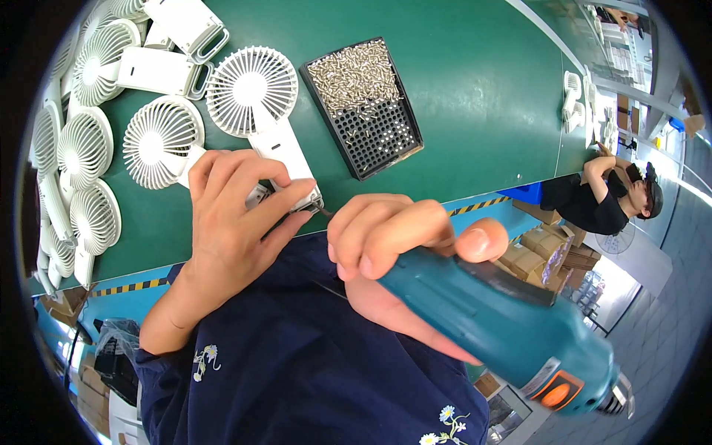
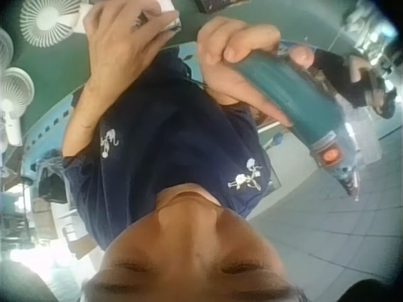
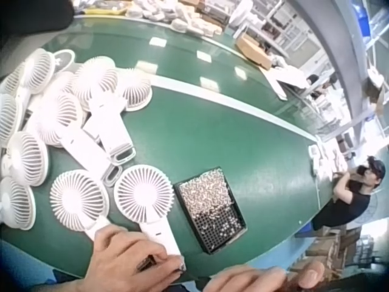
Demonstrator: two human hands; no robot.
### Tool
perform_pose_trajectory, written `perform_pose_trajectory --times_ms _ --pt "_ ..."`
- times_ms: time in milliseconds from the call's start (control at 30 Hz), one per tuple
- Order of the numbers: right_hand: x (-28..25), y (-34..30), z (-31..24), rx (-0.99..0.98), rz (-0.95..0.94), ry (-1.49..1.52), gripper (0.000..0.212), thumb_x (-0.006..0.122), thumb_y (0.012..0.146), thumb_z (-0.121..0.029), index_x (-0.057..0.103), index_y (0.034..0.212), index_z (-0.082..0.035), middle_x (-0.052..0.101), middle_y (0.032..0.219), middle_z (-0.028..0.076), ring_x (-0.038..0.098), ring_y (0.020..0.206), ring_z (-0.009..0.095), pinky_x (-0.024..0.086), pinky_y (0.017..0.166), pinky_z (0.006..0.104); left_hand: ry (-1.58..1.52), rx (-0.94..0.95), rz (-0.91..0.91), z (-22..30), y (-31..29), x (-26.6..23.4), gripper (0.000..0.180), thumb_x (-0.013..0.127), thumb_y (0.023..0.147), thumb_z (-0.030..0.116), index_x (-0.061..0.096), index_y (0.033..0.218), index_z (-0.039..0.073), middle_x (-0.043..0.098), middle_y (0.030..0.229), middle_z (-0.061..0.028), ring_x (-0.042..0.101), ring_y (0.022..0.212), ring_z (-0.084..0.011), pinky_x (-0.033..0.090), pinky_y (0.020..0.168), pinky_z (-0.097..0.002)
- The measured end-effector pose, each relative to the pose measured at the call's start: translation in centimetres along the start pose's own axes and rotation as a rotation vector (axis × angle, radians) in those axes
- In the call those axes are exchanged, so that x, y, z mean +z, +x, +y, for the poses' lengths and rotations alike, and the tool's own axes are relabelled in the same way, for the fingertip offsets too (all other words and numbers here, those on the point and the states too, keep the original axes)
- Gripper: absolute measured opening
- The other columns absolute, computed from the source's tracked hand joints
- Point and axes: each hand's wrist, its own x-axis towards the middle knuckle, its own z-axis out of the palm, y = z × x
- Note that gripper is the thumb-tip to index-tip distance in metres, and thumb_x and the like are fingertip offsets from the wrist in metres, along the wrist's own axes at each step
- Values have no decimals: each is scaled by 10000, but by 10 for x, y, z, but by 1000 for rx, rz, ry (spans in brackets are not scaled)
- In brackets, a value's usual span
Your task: The person fastens screws into the handles of portable fans on an assembly line using an electric screwdriver.
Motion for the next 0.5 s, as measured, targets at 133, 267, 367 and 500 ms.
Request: perform_pose_trajectory --times_ms 133,267,367,500 --pt "-2 1 -4 32 64 140 828 446 824 -793 343 1356 -167 539 834 133 533 558 249 437 508 387 -11 27 31 -1 0 3 169 766 657 89 697 809 117 561 886 26 550 920 -184 348 912 -433" --pt "-1 2 -1 12 90 146 823 422 833 -796 336 1363 -173 532 825 123 518 534 232 436 478 370 -23 44 49 -3 -1 5 261 794 594 95 712 842 107 564 863 23 549 882 -206 349 888 -419" --pt "-1 2 1 7 96 165 831 422 826 -803 332 1362 -174 533 825 124 518 531 229 433 468 364 -19 48 48 -3 -2 4 261 796 594 102 714 841 105 568 862 23 549 883 -205 348 896 -420" --pt "-1 2 0 35 133 192 828 430 826 -799 330 1359 -173 537 828 126 528 534 234 437 477 374 -20 39 32 -2 -2 3 258 797 605 111 714 849 106 568 865 22 552 887 -202 345 901 -421"
